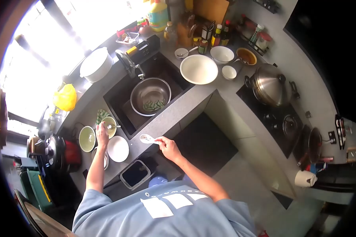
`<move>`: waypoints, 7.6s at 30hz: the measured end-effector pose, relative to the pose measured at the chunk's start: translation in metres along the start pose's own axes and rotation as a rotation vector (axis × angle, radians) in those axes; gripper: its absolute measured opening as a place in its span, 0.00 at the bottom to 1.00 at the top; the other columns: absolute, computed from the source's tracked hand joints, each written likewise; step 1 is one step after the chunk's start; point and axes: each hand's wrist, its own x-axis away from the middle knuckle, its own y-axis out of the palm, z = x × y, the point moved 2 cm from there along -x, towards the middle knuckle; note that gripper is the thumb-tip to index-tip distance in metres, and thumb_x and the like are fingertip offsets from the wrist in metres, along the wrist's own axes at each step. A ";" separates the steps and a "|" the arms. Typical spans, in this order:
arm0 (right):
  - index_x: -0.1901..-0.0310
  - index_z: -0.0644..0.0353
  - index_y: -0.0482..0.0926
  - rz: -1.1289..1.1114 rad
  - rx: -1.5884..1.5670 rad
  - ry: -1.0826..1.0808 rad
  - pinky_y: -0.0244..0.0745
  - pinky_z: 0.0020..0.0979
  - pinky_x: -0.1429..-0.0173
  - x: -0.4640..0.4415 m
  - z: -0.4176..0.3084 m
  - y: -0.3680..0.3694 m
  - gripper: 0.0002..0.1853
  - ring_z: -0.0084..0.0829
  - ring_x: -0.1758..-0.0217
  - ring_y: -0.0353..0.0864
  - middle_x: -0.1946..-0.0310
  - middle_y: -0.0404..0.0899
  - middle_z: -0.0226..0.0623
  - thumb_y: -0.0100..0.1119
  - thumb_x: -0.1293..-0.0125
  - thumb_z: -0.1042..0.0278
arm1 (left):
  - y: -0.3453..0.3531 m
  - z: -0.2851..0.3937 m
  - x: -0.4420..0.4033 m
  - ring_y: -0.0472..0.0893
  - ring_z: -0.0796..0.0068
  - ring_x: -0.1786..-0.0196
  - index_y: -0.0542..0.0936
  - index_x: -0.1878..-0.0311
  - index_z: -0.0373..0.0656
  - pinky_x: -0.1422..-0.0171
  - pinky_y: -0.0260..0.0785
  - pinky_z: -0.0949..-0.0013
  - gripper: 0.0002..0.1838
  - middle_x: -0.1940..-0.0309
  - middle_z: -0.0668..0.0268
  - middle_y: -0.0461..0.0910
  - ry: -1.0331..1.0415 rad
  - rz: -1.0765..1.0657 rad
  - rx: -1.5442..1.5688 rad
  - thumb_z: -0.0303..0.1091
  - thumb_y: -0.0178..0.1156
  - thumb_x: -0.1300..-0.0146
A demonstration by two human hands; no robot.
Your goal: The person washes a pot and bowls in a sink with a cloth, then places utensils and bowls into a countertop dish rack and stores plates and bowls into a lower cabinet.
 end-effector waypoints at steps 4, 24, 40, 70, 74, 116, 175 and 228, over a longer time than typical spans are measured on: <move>0.55 0.60 0.81 0.002 -0.009 -0.053 0.70 0.26 0.70 -0.002 -0.004 -0.039 0.09 0.20 0.77 0.74 0.80 0.75 0.32 0.51 0.31 0.73 | -0.020 0.040 -0.008 0.77 0.52 0.57 0.73 0.48 0.38 0.52 0.69 0.55 0.13 0.60 0.53 0.78 -0.016 0.041 0.122 0.22 0.47 0.35; 0.58 0.65 0.72 0.025 0.199 -0.020 0.74 0.33 0.64 -0.097 -0.015 -0.116 0.05 0.33 0.69 0.82 0.71 0.81 0.43 0.53 0.32 0.73 | 0.030 0.322 -0.068 0.76 0.59 0.57 0.74 0.49 0.45 0.51 0.67 0.58 0.29 0.63 0.61 0.72 0.431 -0.301 0.500 0.40 0.71 0.55; 0.58 0.64 0.66 0.024 -0.156 0.112 0.68 0.29 0.73 -0.172 0.003 -0.132 0.09 0.22 0.77 0.72 0.78 0.74 0.35 0.55 0.35 0.73 | 0.083 0.341 -0.137 0.76 0.61 0.59 0.74 0.54 0.42 0.51 0.69 0.60 0.18 0.65 0.62 0.73 0.465 -0.102 0.458 0.32 0.62 0.49; 0.36 0.63 0.68 0.494 0.759 -0.165 0.76 0.43 0.70 -0.350 -0.007 -0.463 0.24 0.49 0.68 0.84 0.68 0.81 0.56 0.49 0.35 0.76 | 0.094 0.423 -0.224 0.75 0.54 0.61 0.73 0.54 0.41 0.55 0.68 0.56 0.20 0.65 0.58 0.74 -0.041 -0.198 0.282 0.18 0.60 0.53; 0.35 0.62 0.68 0.363 0.747 -0.409 0.75 0.41 0.71 -0.324 -0.015 -0.417 0.26 0.45 0.76 0.81 0.79 0.79 0.48 0.52 0.37 0.78 | 0.090 0.420 -0.229 0.74 0.53 0.64 0.72 0.53 0.40 0.59 0.66 0.55 0.18 0.66 0.57 0.74 0.015 -0.165 0.286 0.18 0.59 0.49; 0.36 0.57 0.69 -1.261 0.158 0.357 0.75 0.32 0.54 -0.223 -0.042 -0.158 0.23 0.28 0.57 0.80 0.59 0.81 0.35 0.43 0.26 0.54 | -0.026 0.409 -0.007 0.78 0.67 0.66 0.74 0.57 0.45 0.59 0.73 0.67 0.13 0.66 0.66 0.75 -0.380 0.300 -0.032 0.34 0.61 0.47; 0.43 0.51 0.73 -1.322 0.148 0.120 0.63 0.11 0.84 0.171 -0.370 0.722 0.17 0.13 0.71 0.77 0.60 0.80 0.29 0.56 0.32 0.60 | -0.413 -0.132 0.578 0.67 0.59 0.33 0.74 0.44 0.45 0.30 0.60 0.56 0.15 0.35 0.58 0.68 -0.704 0.451 0.109 0.38 0.54 0.31; 0.51 0.68 0.77 -2.138 0.600 0.140 0.82 0.25 0.46 0.223 -0.436 1.084 0.11 0.32 0.55 0.85 0.47 0.77 0.45 0.53 0.34 0.78 | -0.572 -0.368 0.451 0.77 0.76 0.41 0.77 0.50 0.54 0.32 0.64 0.60 0.14 0.46 0.73 0.79 -0.577 0.425 -0.415 0.35 0.64 0.38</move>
